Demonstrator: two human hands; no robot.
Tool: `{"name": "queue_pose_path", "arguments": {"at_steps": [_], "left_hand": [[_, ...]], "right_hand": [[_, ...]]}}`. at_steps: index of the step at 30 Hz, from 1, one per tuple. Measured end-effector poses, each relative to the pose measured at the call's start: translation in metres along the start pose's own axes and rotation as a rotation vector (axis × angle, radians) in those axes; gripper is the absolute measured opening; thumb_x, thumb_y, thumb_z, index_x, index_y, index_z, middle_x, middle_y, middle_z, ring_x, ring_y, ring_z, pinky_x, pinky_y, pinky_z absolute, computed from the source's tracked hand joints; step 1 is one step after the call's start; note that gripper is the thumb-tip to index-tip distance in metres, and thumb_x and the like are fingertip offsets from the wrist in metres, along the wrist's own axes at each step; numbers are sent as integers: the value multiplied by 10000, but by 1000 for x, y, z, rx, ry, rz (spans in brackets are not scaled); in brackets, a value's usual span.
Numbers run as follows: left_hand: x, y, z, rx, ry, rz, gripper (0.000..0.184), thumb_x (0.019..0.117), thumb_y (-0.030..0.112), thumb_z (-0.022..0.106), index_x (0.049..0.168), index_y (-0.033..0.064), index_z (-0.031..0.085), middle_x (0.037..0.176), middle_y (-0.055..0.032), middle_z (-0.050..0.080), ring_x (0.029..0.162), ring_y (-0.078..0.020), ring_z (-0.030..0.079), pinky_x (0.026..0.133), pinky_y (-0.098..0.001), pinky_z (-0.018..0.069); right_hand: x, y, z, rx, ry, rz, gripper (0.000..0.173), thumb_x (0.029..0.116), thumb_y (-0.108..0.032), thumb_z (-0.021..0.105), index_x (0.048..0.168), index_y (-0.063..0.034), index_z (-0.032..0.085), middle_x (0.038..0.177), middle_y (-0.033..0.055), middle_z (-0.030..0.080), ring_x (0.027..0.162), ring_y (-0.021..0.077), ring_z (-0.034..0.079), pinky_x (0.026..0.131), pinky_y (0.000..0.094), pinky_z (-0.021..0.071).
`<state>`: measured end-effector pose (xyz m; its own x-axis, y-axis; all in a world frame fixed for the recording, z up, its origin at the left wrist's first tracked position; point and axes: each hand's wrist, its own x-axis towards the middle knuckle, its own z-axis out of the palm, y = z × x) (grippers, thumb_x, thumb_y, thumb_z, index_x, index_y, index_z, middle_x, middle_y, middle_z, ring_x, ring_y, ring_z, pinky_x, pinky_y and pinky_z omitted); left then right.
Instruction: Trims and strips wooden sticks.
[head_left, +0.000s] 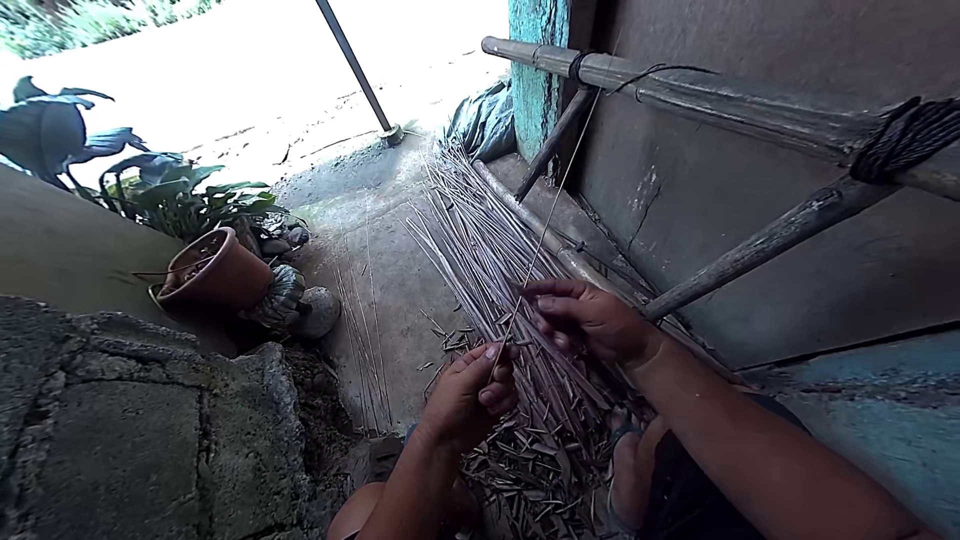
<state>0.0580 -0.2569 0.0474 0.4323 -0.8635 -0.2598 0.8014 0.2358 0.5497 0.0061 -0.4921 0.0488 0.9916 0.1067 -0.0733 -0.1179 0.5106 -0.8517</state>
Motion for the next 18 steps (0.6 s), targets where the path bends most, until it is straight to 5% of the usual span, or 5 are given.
{"name": "queue_pose_path", "arguments": {"at_steps": [6, 10, 15, 18], "left_hand": [[1, -4, -3, 173, 153, 20, 244, 1090, 187, 449, 1156, 46, 637, 699, 23, 539, 511, -39, 477, 483, -181, 432], [1, -6, -7, 259, 214, 31, 247, 1104, 201, 407, 1115, 63, 612, 669, 37, 497, 492, -36, 445, 466, -179, 411], [4, -11, -13, 445, 61, 158, 256, 1035, 301, 611, 1112, 70, 693, 607, 74, 502, 468, -11, 441, 451, -173, 386], [2, -7, -19, 849, -18, 229, 213, 1025, 174, 622, 1141, 12, 697, 725, 23, 654, 542, -44, 574, 505, -215, 508]], "right_hand": [[-2, 3, 4, -26, -81, 45, 308, 1041, -126, 498, 1311, -49, 627, 778, 30, 671, 548, 75, 598, 498, 219, 522], [4, -4, -4, 34, 186, -11, 282, 1071, -111, 446, 1250, -22, 645, 785, 60, 672, 533, 76, 583, 496, 211, 521], [13, -3, -11, 130, 281, -72, 315, 1095, -121, 367, 1263, -21, 613, 757, 61, 654, 518, 83, 589, 473, 209, 521], [9, 0, -10, 57, 233, -64, 307, 1094, -135, 394, 1269, -36, 625, 756, 49, 642, 499, 71, 560, 446, 206, 503]]}}
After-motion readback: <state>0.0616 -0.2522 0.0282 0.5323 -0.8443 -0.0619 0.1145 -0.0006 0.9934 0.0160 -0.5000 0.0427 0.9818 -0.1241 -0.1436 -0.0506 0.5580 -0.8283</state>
